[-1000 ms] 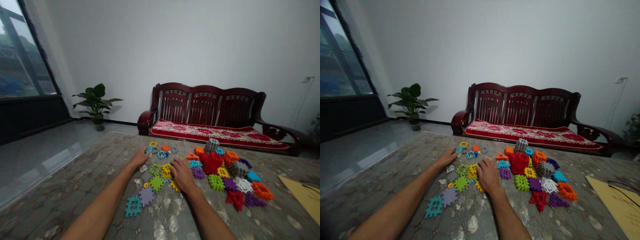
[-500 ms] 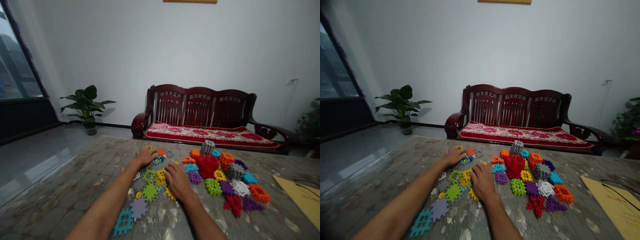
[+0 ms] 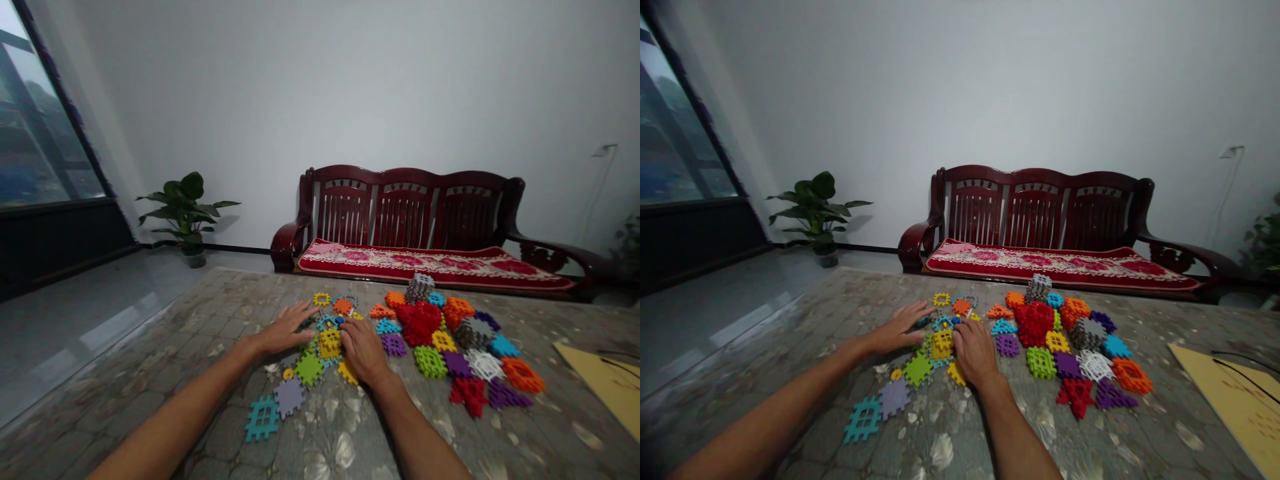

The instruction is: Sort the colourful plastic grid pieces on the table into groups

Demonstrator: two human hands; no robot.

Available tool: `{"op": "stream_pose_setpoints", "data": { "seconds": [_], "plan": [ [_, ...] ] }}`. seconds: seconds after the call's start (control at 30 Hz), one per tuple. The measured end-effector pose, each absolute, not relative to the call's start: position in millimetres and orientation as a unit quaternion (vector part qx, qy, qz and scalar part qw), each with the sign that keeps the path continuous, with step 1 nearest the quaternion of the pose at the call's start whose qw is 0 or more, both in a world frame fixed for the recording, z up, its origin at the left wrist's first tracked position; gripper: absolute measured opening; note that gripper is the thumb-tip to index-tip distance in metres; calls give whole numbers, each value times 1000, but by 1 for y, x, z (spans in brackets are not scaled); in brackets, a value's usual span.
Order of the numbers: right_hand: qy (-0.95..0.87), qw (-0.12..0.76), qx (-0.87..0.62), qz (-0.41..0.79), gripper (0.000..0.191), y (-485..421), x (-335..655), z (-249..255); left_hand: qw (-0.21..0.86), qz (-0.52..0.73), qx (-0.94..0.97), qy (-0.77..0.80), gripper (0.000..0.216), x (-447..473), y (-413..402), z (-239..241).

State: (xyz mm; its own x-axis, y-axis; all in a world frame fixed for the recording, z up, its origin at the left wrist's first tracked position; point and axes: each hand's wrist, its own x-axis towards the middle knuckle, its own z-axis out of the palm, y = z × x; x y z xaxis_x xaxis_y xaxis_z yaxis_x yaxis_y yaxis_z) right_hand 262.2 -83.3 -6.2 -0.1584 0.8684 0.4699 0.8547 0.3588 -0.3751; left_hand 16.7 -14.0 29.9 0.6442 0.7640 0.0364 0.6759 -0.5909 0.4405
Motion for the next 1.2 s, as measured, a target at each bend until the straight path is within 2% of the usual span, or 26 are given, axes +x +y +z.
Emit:
{"op": "stream_pose_setpoints", "data": {
  "seconds": [0.13, 0.33, 0.5, 0.9, 1.1, 1.2],
  "plan": [
    [-764, 314, -563, 12, 37, -81, 264, -8, 179, 85, 900, 388, 92, -22, -58, 32],
    [-764, 307, -567, 14, 37, -79, 265, -10, 157, 32, 907, 390, 111, -37, -126, 18],
    [-766, 307, -565, 5, 35, -79, 266, -11, 110, 43, 907, 405, 97, -24, -122, 10],
    [-756, 312, -575, 3, 31, -78, 266, -12, 49, 102, 895, 431, 87, -6, -40, 6],
    [-752, 315, -579, 12, 30, -78, 266, -12, 70, 120, 865, 482, 80, 0, -49, 7],
    [-758, 309, -575, 10, 28, -78, 266, -12, 100, 138, 813, 557, 63, 3, -45, 7]
  ]
}}
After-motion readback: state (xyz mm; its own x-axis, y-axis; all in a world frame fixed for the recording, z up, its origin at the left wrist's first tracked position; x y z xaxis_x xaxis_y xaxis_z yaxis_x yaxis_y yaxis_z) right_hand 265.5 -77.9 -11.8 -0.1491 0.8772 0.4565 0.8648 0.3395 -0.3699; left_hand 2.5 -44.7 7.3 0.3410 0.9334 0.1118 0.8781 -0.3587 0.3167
